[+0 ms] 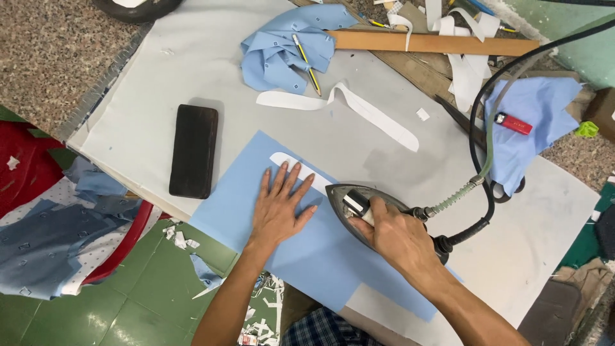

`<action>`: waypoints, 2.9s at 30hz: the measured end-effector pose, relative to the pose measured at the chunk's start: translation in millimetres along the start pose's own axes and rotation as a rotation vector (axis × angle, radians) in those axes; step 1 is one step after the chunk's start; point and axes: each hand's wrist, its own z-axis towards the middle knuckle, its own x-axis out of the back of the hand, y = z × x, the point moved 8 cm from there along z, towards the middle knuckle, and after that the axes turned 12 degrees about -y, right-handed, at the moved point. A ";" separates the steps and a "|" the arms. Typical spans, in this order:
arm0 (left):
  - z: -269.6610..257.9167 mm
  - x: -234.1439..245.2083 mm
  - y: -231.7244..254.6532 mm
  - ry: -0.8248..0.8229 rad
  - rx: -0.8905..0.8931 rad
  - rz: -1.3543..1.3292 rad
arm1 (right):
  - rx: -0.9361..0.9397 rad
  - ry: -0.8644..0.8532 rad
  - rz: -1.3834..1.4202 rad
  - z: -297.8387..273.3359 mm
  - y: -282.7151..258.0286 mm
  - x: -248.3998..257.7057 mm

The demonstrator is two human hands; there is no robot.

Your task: The person cuts a light blue fabric piece using scissors, then irons it on a worktable. They place a white paper template on the fabric and press it with an iron, using a black rectangular object to hold the template in place during ironing.

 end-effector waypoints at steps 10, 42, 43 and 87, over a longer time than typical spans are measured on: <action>-1.8 3.8 -11.7 0.040 0.037 0.008 | -0.001 -0.066 0.028 17.0 -7.7 0.2; -1.8 17.6 -47.5 0.099 -0.025 0.014 | 0.026 -0.082 0.053 19.0 -28.1 21.6; -2.0 18.1 -47.7 0.100 -0.022 0.011 | 0.030 -0.070 0.042 21.2 -30.9 23.6; -4.4 23.9 -82.5 0.100 0.081 -0.013 | 0.062 -0.138 0.078 56.2 -72.6 42.7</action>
